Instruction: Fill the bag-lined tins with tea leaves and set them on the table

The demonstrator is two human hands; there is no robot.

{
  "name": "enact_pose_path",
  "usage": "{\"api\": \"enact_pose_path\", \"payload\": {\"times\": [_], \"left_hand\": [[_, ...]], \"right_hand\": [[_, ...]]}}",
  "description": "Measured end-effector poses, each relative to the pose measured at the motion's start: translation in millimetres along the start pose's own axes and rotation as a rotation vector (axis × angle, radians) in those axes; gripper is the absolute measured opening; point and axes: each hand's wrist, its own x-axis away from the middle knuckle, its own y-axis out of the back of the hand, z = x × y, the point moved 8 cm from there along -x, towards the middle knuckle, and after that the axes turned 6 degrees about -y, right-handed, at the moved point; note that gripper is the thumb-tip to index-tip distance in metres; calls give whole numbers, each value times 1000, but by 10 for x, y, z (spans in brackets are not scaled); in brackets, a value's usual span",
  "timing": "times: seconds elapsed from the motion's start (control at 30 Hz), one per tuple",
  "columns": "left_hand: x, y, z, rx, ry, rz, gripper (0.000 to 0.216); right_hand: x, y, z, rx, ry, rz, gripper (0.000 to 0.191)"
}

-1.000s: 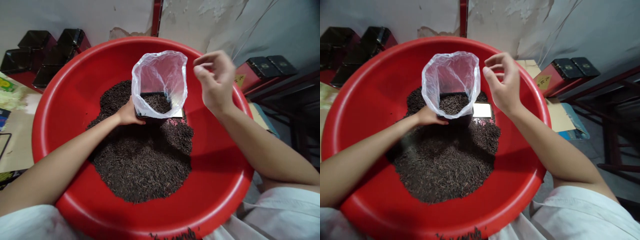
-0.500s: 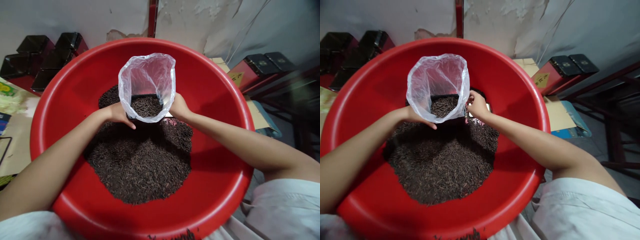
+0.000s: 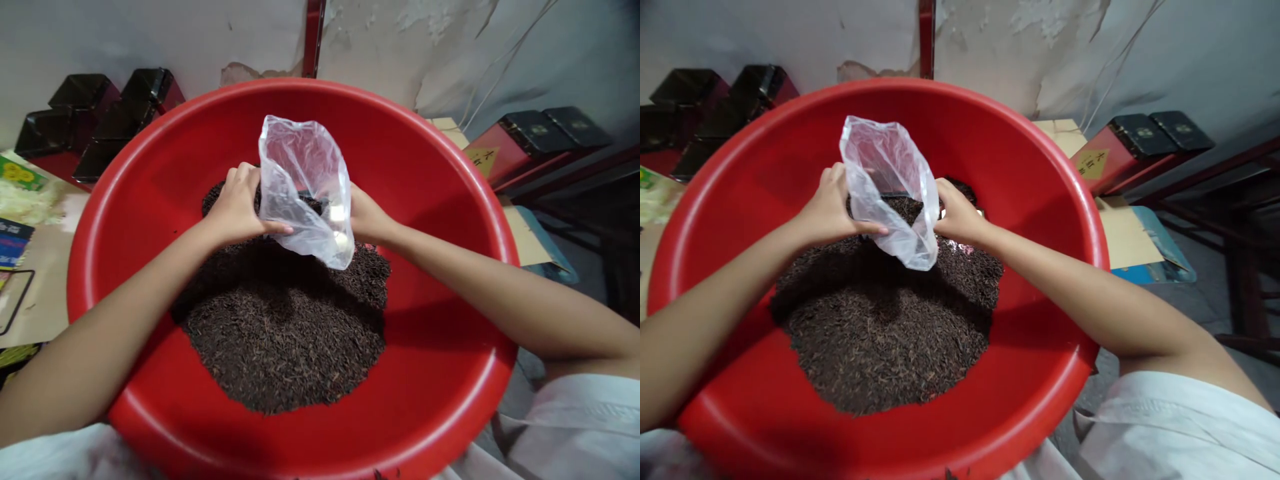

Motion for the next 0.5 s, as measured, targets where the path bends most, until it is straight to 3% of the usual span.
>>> {"api": "enact_pose_path", "payload": {"times": [0.17, 0.3, 0.4, 0.5], "left_hand": [[22, -191, -183, -26, -6, -25, 56], [140, -285, -176, 54, 119, -122, 29], [223, -282, -116, 149, 200, -244, 17], [246, -237, -15, 251, 275, -355, 11]], "right_hand": [[6, -55, -78, 88, 46, -246, 14], [79, -124, -86, 118, -4, -346, 7], [136, -154, 8, 168, 19, -284, 19], [147, -229, 143, 271, 157, -30, 47]]}}
